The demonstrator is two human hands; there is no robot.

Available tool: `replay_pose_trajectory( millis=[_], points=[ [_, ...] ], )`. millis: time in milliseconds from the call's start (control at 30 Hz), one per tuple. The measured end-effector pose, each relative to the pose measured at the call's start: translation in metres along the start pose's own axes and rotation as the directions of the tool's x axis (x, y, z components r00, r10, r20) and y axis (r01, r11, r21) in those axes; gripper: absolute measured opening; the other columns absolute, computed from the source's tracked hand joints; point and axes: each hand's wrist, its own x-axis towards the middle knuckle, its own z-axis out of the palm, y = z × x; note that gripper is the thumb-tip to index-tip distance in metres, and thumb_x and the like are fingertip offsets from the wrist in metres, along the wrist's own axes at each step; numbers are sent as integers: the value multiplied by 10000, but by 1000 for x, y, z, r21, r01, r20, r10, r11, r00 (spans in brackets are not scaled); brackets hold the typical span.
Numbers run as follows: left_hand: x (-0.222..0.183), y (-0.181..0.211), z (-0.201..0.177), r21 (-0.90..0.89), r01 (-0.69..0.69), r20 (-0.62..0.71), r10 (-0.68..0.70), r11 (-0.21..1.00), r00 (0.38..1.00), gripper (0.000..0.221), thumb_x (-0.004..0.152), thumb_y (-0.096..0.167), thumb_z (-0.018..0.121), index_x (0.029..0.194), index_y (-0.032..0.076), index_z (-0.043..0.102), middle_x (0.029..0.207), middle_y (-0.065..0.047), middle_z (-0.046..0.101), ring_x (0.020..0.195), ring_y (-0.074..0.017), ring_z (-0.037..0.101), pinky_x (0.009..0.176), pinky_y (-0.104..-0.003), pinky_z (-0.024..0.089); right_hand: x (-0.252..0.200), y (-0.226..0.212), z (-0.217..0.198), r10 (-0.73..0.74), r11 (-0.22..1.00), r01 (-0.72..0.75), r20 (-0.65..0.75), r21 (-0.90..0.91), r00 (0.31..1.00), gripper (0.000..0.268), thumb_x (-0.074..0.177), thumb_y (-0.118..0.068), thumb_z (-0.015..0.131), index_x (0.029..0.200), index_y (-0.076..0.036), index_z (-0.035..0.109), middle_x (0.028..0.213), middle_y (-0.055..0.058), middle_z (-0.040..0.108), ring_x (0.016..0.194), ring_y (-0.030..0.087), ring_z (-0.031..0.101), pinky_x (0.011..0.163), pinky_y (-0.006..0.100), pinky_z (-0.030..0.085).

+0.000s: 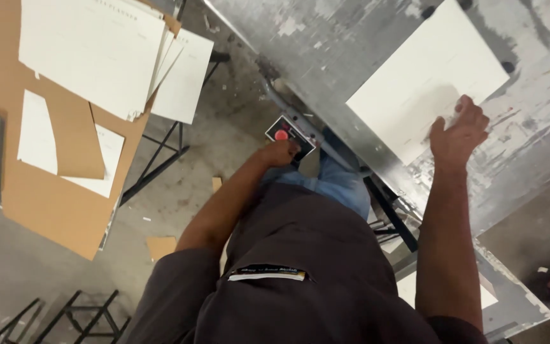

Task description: The person picks up printed sheets from a stack and feeds them individually into an industrial machine, then operates the machine using a control panel with buttons.

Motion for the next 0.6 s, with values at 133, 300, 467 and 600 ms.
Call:
replay_pose_trajectory(
  millis=[133,300,467,600],
  points=[
    [-11,17,29,101,283,177,-297,954,938,534,772,217,709,1290,95,666,1226,-182,722,1136,-325,701,973,-407,557,-3,-6,-5,-61,998,61,-20,4,998,616,887,-107,775,1445,-43,520,1334,76,588,1318,354,455,994,601,348],
    [-20,68,8,364,360,194,-448,859,873,642,830,268,640,1458,234,508,1637,-20,298,1345,-422,468,1066,-544,449,-1,-11,-17,-29,998,28,19,62,999,669,903,-166,801,1471,0,489,1346,91,625,1323,364,465,1000,619,326],
    [-18,81,2,477,304,189,-434,825,881,549,891,259,594,1439,238,559,1665,-2,318,1404,-375,467,1098,-545,449,1,-12,-18,-25,997,23,26,78,999,685,952,-240,820,1516,-14,502,1336,105,631,1311,363,475,1015,615,333],
    [-16,89,-3,411,312,171,-409,857,896,516,844,220,613,1360,224,595,1608,-49,354,1358,-358,478,1045,-540,451,-1,-12,-17,-17,997,14,44,77,999,697,960,-283,816,1509,-1,494,1315,115,636,1301,365,490,991,606,341]
  ],
)
